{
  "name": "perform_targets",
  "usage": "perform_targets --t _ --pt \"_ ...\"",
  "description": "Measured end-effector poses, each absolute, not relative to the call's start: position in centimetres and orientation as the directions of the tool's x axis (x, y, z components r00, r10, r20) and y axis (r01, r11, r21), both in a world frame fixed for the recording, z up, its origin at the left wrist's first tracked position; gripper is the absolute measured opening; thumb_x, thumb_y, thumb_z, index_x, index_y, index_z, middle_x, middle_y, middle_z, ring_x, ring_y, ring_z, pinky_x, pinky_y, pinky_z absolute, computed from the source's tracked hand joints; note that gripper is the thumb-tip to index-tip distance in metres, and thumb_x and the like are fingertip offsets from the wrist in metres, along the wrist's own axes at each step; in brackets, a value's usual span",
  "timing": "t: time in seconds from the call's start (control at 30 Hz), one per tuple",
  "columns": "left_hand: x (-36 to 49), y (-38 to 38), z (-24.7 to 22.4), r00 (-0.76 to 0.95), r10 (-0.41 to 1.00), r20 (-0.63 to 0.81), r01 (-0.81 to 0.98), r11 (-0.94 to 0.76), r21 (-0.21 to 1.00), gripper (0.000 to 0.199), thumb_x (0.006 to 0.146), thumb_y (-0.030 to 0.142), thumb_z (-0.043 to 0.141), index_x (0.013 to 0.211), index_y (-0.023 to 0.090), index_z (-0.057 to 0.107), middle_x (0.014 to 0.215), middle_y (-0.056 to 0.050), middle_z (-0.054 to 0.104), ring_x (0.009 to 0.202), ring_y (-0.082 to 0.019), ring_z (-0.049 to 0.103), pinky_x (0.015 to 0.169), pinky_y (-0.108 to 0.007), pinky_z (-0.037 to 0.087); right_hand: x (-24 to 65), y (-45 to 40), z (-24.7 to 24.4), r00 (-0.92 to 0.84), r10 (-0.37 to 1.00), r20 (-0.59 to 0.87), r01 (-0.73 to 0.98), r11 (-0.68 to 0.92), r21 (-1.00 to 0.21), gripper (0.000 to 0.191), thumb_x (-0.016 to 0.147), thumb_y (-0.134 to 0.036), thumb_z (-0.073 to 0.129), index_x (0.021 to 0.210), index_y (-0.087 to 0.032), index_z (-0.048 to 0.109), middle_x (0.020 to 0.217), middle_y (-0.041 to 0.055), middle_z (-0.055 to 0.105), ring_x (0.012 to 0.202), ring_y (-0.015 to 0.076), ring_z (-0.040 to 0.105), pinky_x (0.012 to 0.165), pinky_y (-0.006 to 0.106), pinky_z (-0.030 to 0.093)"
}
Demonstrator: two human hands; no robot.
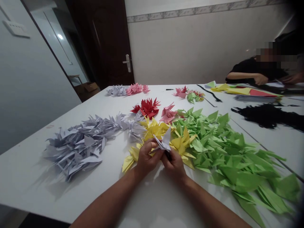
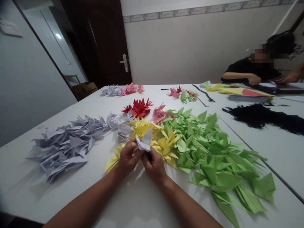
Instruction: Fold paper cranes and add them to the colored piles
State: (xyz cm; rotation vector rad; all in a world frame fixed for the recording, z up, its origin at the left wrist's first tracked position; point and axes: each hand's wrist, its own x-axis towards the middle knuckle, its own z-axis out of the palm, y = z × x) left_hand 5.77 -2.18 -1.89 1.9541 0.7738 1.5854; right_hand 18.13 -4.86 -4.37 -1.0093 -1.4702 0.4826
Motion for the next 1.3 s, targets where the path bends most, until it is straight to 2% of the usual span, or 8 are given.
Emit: perform_targets --t 0.17,0.3,0.4,0.53,0.63,0.87,1.3 --pt "6.1 -2.2 -1.7 0.003 0.887 0.462 -0.044 -0.461 0.886 0.026 0.08 0.038 0.064 0.066 0.017 0.057 0.059 0.002 0.057 0.055 -0.009 0.052 0.054 -0.022 0.043 18.2 -5.4 -4.3 0.078 0.81 0.581 0.231 0.553 -0.801 0.022 0.087 -0.034 0.054 0.102 -0.018 0.055 0.063 -0.0035 0.051 0.051 0.0113 0.047 0.049 0.023 0.042" --pt "6.1 -1.7 -2.0 -0.065 0.942 0.33 -0.1 -0.335 0.937 0.029 0.076 0.044 0.067 0.068 0.016 0.06 0.062 0.0 0.06 0.059 -0.011 0.054 0.055 -0.022 0.044 18.3 -5.6 -4.4 0.193 0.776 0.601 0.275 0.545 -0.792 0.022 0.091 -0.032 0.045 0.109 -0.021 0.053 0.086 0.0036 0.06 0.073 0.0151 0.059 0.066 0.028 0.05" --pt "6.1 -1.5 -2.3 -0.058 0.933 0.356 -0.054 -0.359 0.932 0.026 0.075 0.041 0.068 0.068 0.017 0.061 0.063 0.0 0.061 0.06 -0.011 0.055 0.057 -0.023 0.045 18.3 -5.7 -3.9 0.212 0.71 0.672 0.383 0.572 -0.725 0.021 0.091 -0.026 0.048 0.111 -0.022 0.052 0.097 0.0066 0.063 0.085 0.0175 0.062 0.075 0.031 0.052" --pt "6.1 -1.6 -2.6 -0.035 0.886 0.463 0.032 -0.462 0.886 0.02 0.076 0.034 0.069 0.068 0.017 0.06 0.061 0.002 0.061 0.057 -0.009 0.053 0.057 -0.021 0.045 18.6 -5.6 -2.8 0.134 0.619 0.774 0.496 0.634 -0.593 0.022 0.089 -0.021 0.051 0.111 -0.021 0.055 0.092 0.0067 0.065 0.082 0.0177 0.064 0.073 0.03 0.053" --pt "6.1 -1.8 -2.6 -0.006 0.852 0.524 0.088 -0.522 0.849 0.016 0.077 0.031 0.068 0.071 0.017 0.062 0.063 0.002 0.062 0.057 -0.009 0.053 0.056 -0.02 0.044 19.0 -5.3 -2.6 0.121 0.586 0.801 0.537 0.64 -0.55 0.021 0.089 -0.019 0.053 0.109 -0.021 0.057 0.089 0.0063 0.067 0.08 0.0173 0.065 0.072 0.03 0.053" --pt "6.0 -1.8 -2.2 0.023 0.82 0.571 0.189 -0.565 0.803 0.013 0.077 0.03 0.067 0.077 0.017 0.064 0.071 -0.002 0.067 0.064 -0.012 0.061 0.063 -0.024 0.049 19.6 -4.7 -2.9 0.12 0.586 0.801 0.571 0.62 -0.539 0.019 0.089 -0.02 0.054 0.105 -0.022 0.063 0.089 0.0066 0.071 0.081 0.019 0.067 0.075 0.031 0.054" --pt "6.0 -1.5 -2.6 0.035 0.831 0.555 0.162 -0.553 0.817 0.01 0.078 0.028 0.067 0.079 0.018 0.064 0.072 -0.001 0.069 0.062 -0.012 0.063 0.058 -0.022 0.05 19.7 -4.4 -3.2 0.107 0.577 0.81 0.59 0.619 -0.519 0.017 0.089 -0.02 0.054 0.102 -0.022 0.066 0.089 0.0059 0.073 0.08 0.0181 0.069 0.074 0.03 0.055"
